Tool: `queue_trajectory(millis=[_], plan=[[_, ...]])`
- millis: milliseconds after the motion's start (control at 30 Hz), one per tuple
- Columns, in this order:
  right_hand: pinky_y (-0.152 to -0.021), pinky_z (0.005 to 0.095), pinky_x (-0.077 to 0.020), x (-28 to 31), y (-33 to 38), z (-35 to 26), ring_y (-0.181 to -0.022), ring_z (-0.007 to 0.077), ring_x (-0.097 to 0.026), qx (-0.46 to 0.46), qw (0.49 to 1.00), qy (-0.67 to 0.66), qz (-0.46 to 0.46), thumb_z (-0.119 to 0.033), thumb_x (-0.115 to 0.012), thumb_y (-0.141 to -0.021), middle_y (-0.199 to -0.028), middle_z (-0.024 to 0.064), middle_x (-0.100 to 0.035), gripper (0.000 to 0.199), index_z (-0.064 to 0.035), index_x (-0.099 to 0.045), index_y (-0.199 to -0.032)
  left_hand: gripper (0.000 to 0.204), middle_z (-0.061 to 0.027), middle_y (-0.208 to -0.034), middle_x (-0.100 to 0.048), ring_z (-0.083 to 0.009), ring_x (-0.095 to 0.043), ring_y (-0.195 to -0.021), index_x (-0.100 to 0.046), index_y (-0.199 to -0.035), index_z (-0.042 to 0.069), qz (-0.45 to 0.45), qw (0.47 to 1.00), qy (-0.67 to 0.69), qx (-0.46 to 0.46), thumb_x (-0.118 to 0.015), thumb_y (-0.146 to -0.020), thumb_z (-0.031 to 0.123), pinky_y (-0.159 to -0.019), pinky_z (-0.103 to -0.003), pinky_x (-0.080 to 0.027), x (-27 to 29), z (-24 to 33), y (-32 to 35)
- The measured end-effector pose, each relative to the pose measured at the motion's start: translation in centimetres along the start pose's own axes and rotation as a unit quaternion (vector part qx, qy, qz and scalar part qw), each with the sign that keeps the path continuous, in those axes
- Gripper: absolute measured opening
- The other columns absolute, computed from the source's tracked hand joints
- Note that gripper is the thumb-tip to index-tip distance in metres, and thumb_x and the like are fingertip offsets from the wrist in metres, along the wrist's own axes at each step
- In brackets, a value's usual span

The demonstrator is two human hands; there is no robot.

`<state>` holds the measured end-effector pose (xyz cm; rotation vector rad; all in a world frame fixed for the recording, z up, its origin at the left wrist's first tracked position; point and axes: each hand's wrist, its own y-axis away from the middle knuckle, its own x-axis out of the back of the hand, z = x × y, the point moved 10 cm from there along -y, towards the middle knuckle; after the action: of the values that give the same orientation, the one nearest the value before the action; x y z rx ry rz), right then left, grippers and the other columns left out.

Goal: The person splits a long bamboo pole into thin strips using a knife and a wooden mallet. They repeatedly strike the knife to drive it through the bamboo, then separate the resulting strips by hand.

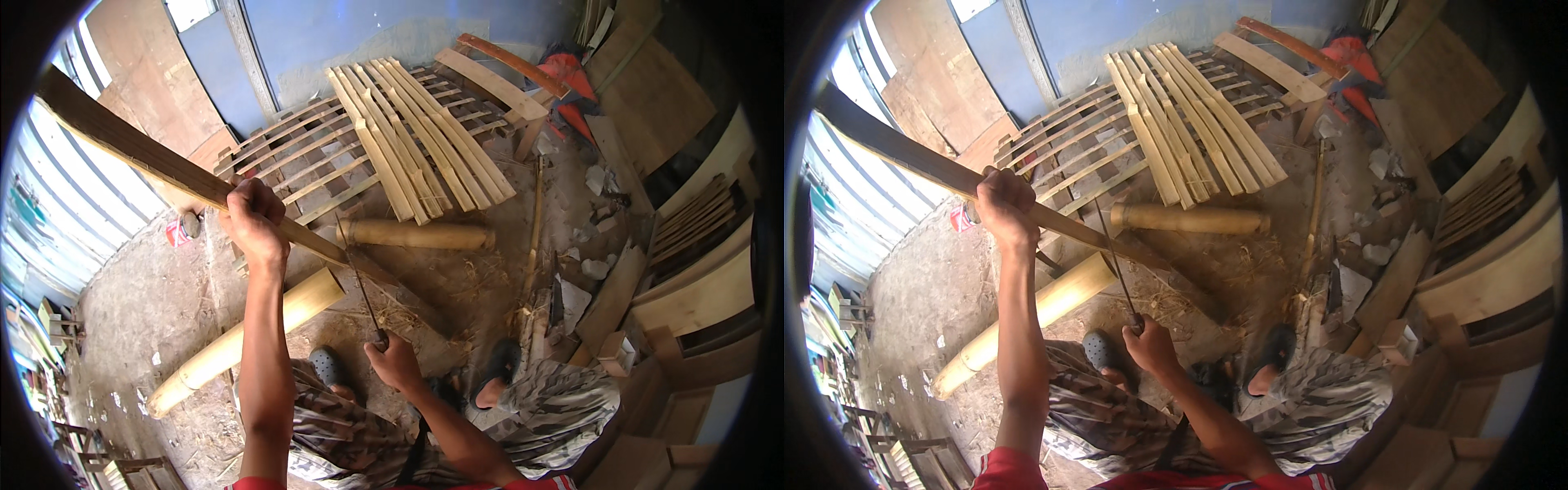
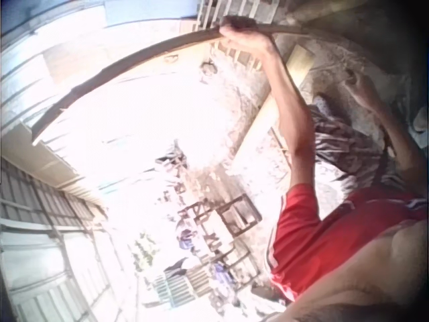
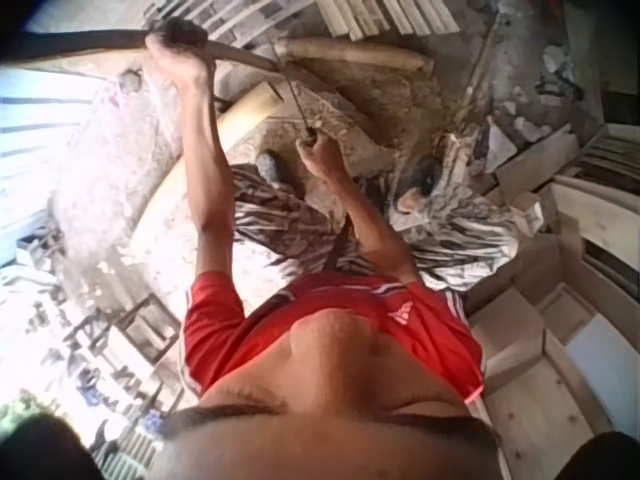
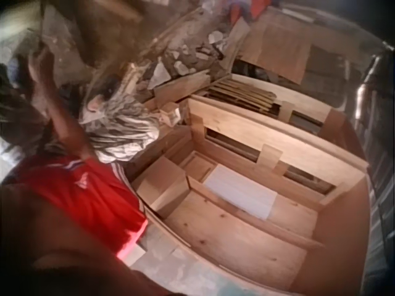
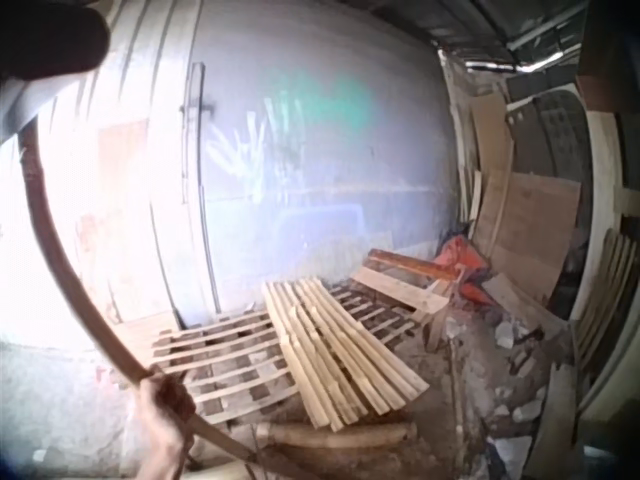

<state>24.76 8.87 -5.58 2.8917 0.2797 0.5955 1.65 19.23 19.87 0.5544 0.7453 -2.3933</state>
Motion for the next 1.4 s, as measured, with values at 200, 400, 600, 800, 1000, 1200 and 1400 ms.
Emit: queue_trajectory(millis=[200, 400, 600, 800, 1000, 1200, 1400], plan=[[-0.070, 0.0460, -0.0505, 2.2, -0.3, -0.9, -0.078, 0.0400, -0.066, -0.001, 1.000, 0.005, 0.004, -0.030, -0.065, -0.084, -0.077, 0.0207, -0.065, 0.032, 0.0005, -0.061, -0.091, 0.018, 0.0044, -0.056, -0.030, -0.0069, -0.026, -0.043, -0.044, -0.082, 0.010, -0.031, 0.999, 0.001, 0.025, -0.050, -0.091, 0.024, -0.038, -0.024, -0.021, -0.4, -2.0, -0.2], [-0.069, 0.0470, -0.0504, 1.3, -0.1, -6.1, -0.078, 0.0407, -0.066, 0.052, 0.998, -0.042, -0.014, -0.032, -0.065, -0.085, -0.075, 0.0207, -0.064, 0.032, -0.0008, -0.061, -0.090, 0.015, 0.0041, -0.058, -0.032, -0.0071, -0.027, -0.045, -0.047, -0.090, 0.011, -0.042, 0.997, 0.036, 0.044, -0.052, -0.087, 0.025, -0.040, -0.024, -0.022, -0.2, -2.1, 0.9], [-0.067, 0.0481, -0.0516, -0.3, -1.9, -0.8, -0.076, 0.0409, -0.067, 0.043, 0.998, 0.016, 0.036, -0.024, -0.061, -0.085, -0.076, 0.0205, -0.066, 0.025, -0.0005, -0.061, -0.094, 0.018, 0.0038, -0.059, -0.033, -0.0081, -0.028, -0.046, -0.042, -0.081, 0.016, -0.059, 0.996, 0.053, 0.050, -0.055, -0.087, 0.027, -0.040, -0.025, -0.024, -0.8, -1.7, 1.9], [-0.062, 0.0447, -0.0490, -1.1, -0.4, -4.5, -0.069, 0.0382, -0.064, 0.076, 0.995, -0.045, 0.035, -0.024, -0.064, -0.085, -0.069, 0.0199, -0.061, 0.024, -0.0005, -0.058, -0.084, 0.020, 0.0039, -0.059, -0.034, -0.0081, -0.028, -0.045, -0.040, -0.077, 0.016, -0.061, 0.997, 0.042, 0.038, -0.054, -0.087, 0.026, -0.040, -0.025, -0.024, -0.8, -1.1, 2.6], [-0.071, 0.0473, -0.0505, -1.8, -2.5, 1.6, -0.081, 0.0408, -0.065, -0.022, 1.000, -0.012, 0.004, -0.027, -0.062, -0.086, -0.078, 0.0238, -0.064, 0.027, -0.0005, -0.062, -0.092, 0.023, 0.0040, -0.057, -0.030, -0.0087, -0.025, -0.045, -0.036, -0.073, 0.016, -0.044, 0.998, 0.026, 0.024, -0.051, -0.088, 0.025, -0.041, -0.026, -0.024, -0.3, -0.9, 2.2], [-0.062, 0.0440, -0.0477, -1.8, -0.6, -2.4, -0.067, 0.0380, -0.063, 0.056, 0.996, -0.060, 0.032, -0.025, -0.065, -0.086, -0.067, 0.0178, -0.059, 0.025, -0.0015, -0.059, -0.087, 0.024, 0.0035, -0.055, -0.031, -0.0076, -0.026, -0.044, -0.037, -0.070, 0.015, 0.033, 0.998, -0.042, -0.038, -0.048, -0.090, 0.024, -0.039, -0.025, -0.022, 0.0, -0.2, 2.6], [-0.061, 0.0436, -0.0483, -2.0, -0.7, -3.0, -0.069, 0.0383, -0.064, 0.035, 0.998, -0.049, 0.014, -0.020, -0.064, -0.085, -0.069, 0.0190, -0.061, 0.020, -0.0006, -0.059, -0.084, 0.025, 0.0026, -0.054, -0.032, -0.0075, -0.025, -0.042, -0.036, -0.068, 0.014, 0.092, 0.991, -0.075, -0.062, -0.046, -0.090, 0.023, -0.038, -0.024, -0.021, 1.3, 0.6, 2.4]])
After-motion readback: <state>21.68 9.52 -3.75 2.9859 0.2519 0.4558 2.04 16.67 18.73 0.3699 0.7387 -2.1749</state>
